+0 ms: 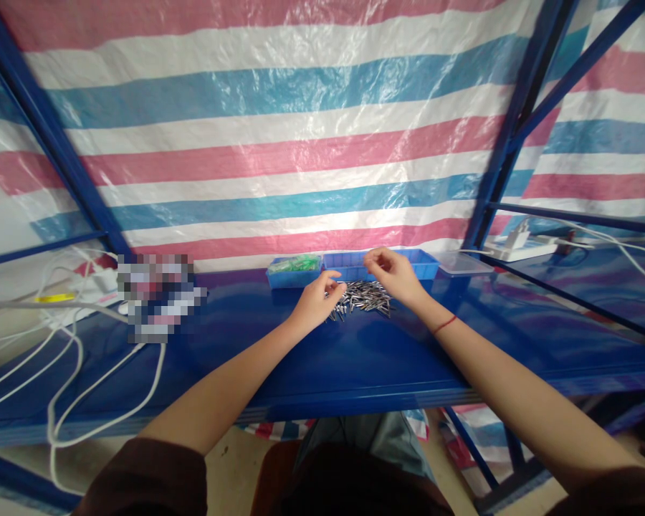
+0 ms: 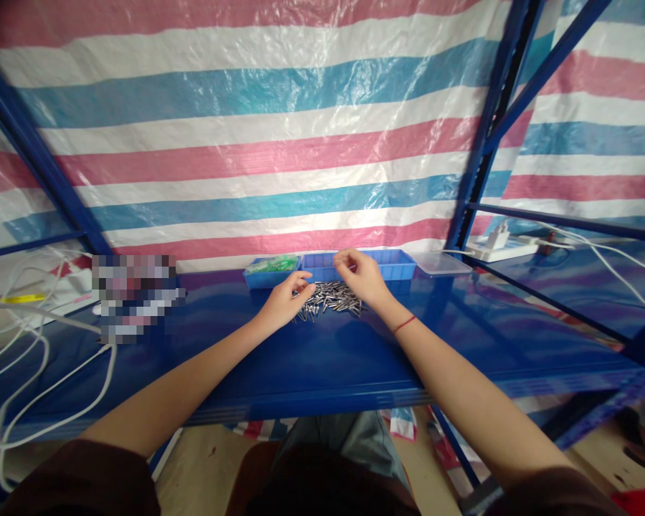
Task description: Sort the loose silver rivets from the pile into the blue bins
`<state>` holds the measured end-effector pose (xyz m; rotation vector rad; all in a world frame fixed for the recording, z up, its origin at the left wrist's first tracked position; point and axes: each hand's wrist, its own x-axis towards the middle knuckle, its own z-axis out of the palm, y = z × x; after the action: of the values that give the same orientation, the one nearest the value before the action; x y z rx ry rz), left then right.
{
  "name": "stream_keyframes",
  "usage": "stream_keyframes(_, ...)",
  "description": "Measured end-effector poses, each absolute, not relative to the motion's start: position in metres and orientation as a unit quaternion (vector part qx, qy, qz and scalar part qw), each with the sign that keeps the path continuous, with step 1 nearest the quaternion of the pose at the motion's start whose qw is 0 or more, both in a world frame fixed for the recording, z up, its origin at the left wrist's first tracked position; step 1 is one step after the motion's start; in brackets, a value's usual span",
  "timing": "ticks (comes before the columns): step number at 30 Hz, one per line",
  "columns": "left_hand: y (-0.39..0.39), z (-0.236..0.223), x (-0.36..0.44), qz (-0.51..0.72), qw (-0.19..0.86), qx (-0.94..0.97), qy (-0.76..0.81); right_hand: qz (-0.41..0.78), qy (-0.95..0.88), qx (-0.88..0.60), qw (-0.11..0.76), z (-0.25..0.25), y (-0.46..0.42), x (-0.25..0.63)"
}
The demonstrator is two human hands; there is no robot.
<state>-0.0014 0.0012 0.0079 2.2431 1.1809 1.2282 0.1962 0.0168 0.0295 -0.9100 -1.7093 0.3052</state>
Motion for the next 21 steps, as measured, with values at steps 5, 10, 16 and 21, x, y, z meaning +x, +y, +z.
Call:
stream_keyframes(5, -0.004, 0.02, -0.012, 0.271, 0.026, 0.87, 0.41, -0.097, -0.683, -0.544, 0.479, 0.026, 0.052, 0.248)
stream_keyframes(10, -0.004, 0.02, -0.02, 0.171, -0.005, 0.89, 0.423, -0.15, -0.643, -0.66, 0.358, 0.008, 0.066, 0.266)
stream_keyframes(16, -0.002, 0.009, -0.012, 0.19, -0.028, 0.887, 0.42, -0.129, -0.703, -0.582, 0.388, 0.01, 0.055, 0.237)
stream_keyframes(21, 0.005, 0.004, -0.003, 0.226, -0.032, 0.867, 0.443, -0.062, -0.752, -0.527, 0.392, 0.018, 0.038, 0.217)
